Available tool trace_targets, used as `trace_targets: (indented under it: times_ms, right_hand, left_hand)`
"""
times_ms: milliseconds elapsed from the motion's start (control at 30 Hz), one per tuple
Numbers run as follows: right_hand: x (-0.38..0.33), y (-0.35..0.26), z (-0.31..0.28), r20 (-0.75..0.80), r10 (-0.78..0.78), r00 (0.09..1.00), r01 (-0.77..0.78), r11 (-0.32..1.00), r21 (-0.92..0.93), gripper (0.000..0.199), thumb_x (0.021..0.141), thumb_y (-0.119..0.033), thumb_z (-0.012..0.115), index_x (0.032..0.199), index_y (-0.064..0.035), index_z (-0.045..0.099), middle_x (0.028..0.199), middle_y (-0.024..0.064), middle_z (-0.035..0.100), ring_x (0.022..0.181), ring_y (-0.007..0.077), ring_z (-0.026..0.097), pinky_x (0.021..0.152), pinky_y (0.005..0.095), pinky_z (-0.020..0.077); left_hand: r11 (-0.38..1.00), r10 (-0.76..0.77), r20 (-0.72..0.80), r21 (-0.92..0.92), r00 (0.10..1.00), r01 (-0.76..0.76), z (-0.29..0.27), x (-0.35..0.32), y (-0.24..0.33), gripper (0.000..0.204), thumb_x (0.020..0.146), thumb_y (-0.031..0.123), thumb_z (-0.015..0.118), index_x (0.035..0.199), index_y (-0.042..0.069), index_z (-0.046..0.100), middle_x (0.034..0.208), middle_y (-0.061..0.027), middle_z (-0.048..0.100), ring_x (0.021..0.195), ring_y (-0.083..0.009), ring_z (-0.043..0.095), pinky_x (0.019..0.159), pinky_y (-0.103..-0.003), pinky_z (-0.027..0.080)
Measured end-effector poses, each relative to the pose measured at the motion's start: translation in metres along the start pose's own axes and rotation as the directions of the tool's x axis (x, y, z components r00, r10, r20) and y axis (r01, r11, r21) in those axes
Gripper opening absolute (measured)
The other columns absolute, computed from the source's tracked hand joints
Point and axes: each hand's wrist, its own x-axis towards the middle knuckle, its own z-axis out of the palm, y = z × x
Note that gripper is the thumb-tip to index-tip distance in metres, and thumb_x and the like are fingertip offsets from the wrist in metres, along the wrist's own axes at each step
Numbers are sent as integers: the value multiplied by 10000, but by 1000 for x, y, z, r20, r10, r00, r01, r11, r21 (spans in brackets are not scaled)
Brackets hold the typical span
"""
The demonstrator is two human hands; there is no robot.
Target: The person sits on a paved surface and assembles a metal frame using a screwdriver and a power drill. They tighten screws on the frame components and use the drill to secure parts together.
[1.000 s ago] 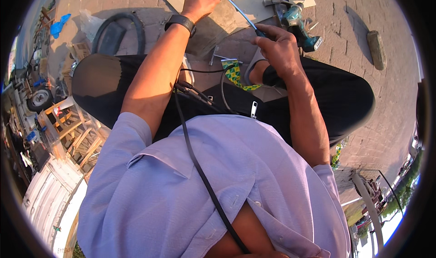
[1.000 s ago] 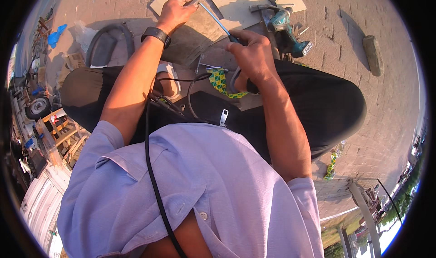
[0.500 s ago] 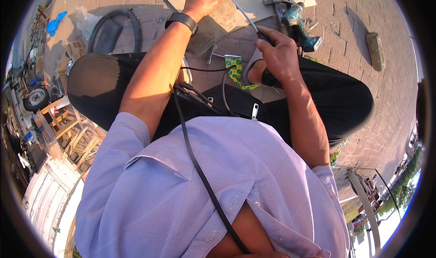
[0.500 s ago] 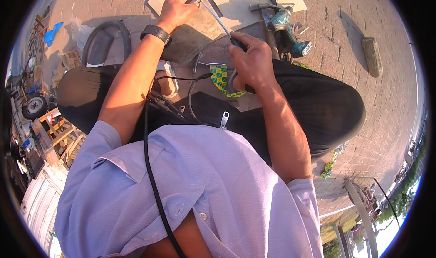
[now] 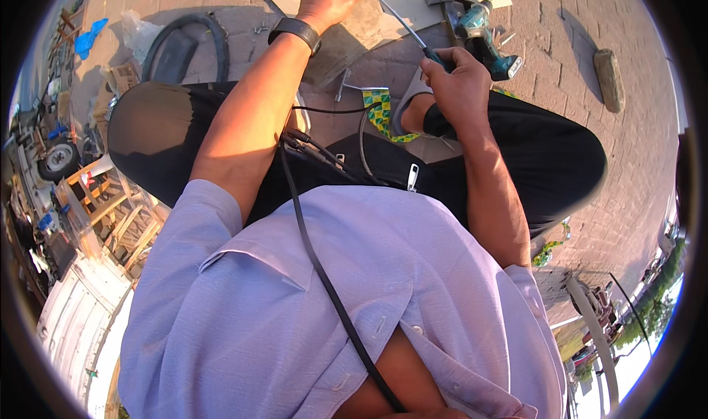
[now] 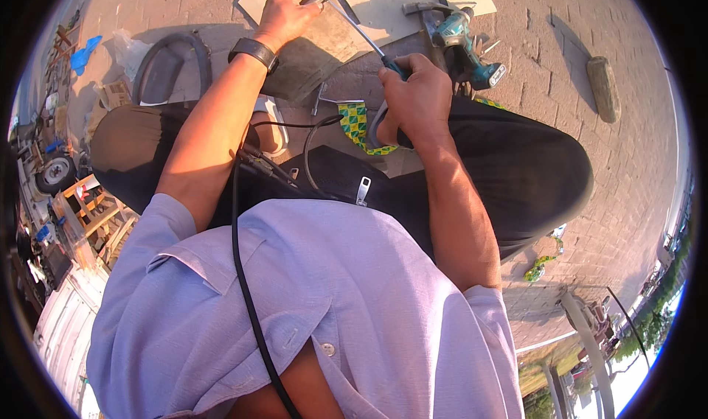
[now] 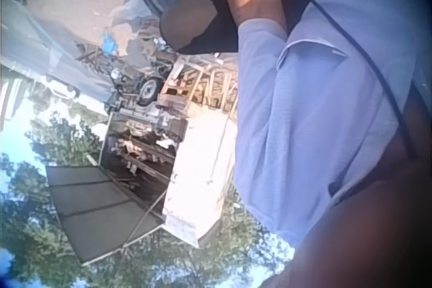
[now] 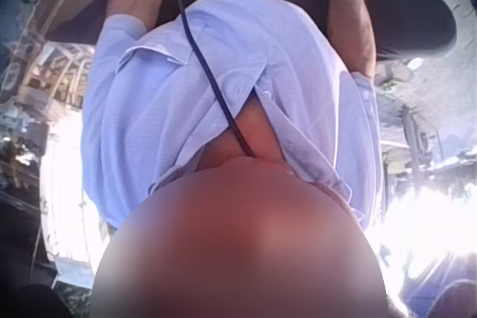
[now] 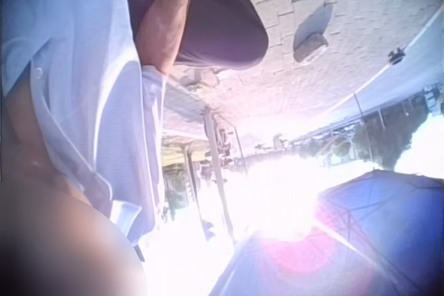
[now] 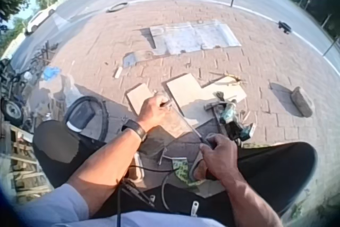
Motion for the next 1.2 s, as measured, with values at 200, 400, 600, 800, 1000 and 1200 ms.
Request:
trace_targets:
  times_ms: [200, 400, 600, 800, 1000, 1200]
  right_hand:
    - [7, -9, -21, 538, 320, 780, -622, 492, 609, 176, 990, -177, 672, 1084, -36, 623, 860, 51, 649, 579, 67, 542, 441, 188, 381]
    - [14, -11, -22, 598, 232, 767, -619, 511, 596, 211, 932, -192, 733, 938, 8, 668, 826, 80, 676, 564, 85, 559, 430, 212, 369]
    - [0, 11, 0, -1, -7, 1000, 7, 990, 138, 216, 892, -183, 771, 927, 15, 694, 716, 52, 662, 602, 115, 603, 506, 282, 467]
    - [1, 2, -22, 423, 308, 852, -516, 627, 584, 160, 923, -130, 735, 983, 6, 675, 803, 94, 670, 577, 119, 582, 446, 240, 419]
    - [-2, -2, -26, 564, 294, 772, -633, 440, 637, 139, 906, -78, 744, 945, 1, 637, 846, 110, 654, 564, 104, 553, 410, 211, 368]
    - [-11, -5, -24, 306, 278, 911, -396, 798, 453, 197, 845, -102, 816, 864, 17, 659, 735, 74, 651, 577, 127, 598, 489, 270, 438]
  left_hand:
    - [997, -65, -9, 52, 998, 65, 1, -6, 12, 287, 858, 269, 740, 1082, 89, 735, 969, -125, 764, 875, -273, 733, 819, -363, 569]
    - [998, -43, -67, 37, 997, 46, 6, -9, 2, 285, 855, 287, 743, 1076, 107, 737, 950, -130, 764, 856, -280, 733, 802, -371, 569]
    - [997, -62, -40, 50, 997, 64, 8, -12, 7, 285, 852, 285, 741, 1081, 116, 736, 928, -134, 763, 841, -279, 734, 794, -374, 570]
    - [997, -59, -27, 39, 998, 60, 14, -16, 9, 275, 848, 257, 719, 1088, 123, 739, 950, -133, 763, 851, -283, 736, 807, -375, 573]
    - [999, 14, -72, 38, 997, -11, 21, -12, 5, 278, 844, 273, 724, 1072, 114, 741, 977, -128, 764, 903, -302, 732, 836, -370, 565]
    - [999, -24, -38, 38, 999, 26, 24, -9, 11, 289, 839, 268, 734, 1067, 92, 728, 989, -119, 760, 922, -293, 730, 834, -371, 559]
